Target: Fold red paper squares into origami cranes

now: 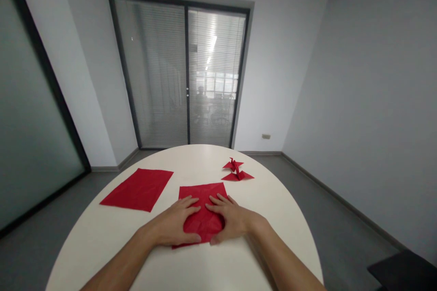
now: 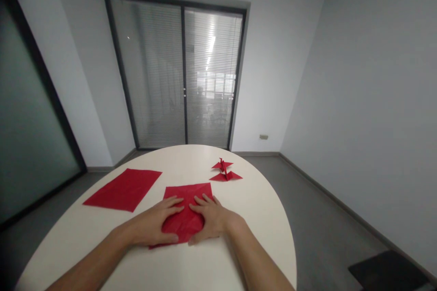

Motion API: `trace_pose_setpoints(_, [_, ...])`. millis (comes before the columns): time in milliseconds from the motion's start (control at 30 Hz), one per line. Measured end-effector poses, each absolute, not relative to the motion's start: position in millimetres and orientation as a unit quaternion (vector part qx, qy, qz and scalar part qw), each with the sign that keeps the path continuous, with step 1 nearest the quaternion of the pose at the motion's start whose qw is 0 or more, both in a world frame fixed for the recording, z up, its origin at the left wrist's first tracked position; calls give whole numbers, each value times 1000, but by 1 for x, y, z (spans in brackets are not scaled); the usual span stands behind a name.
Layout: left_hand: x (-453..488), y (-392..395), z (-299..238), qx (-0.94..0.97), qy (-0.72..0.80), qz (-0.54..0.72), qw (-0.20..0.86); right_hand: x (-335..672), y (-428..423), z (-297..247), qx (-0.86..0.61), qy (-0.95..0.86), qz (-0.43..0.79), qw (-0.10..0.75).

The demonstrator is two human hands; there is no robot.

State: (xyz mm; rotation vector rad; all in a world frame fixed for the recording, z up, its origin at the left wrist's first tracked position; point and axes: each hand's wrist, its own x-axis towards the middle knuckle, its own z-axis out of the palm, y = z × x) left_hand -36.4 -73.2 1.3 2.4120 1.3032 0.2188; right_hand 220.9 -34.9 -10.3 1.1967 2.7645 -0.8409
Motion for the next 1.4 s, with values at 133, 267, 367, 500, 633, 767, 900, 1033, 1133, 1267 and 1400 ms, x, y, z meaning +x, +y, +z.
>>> trace_pose_setpoints(133, [-34,-77,6,866,457,92,179,221,-34,-7,382,888,-255,-11])
trace_pose_setpoints(267, [-31,-78,7,864,467,82,169,222,-35,-3,376,891,-256,-14])
trace_pose_setpoints(367, [-31,-77,6,861,474,81,168,222,-37,-2,373,889,-265,3])
trace_pose_setpoints(500, [-33,-75,4,860,472,92,170,222,-37,-4,378,888,-263,-2])
trace_pose_setpoints(633, [-34,-75,4,860,469,99,173,223,-36,-5,370,890,-261,-42])
trace_pose_setpoints(767, [-36,-77,6,859,462,111,189,224,-35,-4,367,893,-252,-70])
trace_pose_setpoints(900, [-35,-78,8,864,457,110,180,225,-34,-1,363,894,-249,-86])
trace_pose_setpoints(1033, [-35,-74,4,863,466,108,164,225,-34,-1,361,891,-258,-91])
trace_pose_setpoints(1133, [-37,-68,-3,856,475,119,163,225,-33,-3,358,887,-279,-82])
trace_pose_setpoints(1267, [-42,-63,-6,850,483,136,163,224,-33,-4,356,888,-275,-91])
trace_pose_setpoints(1400, [-44,-65,-1,844,484,136,187,224,-34,1,355,885,-267,-139])
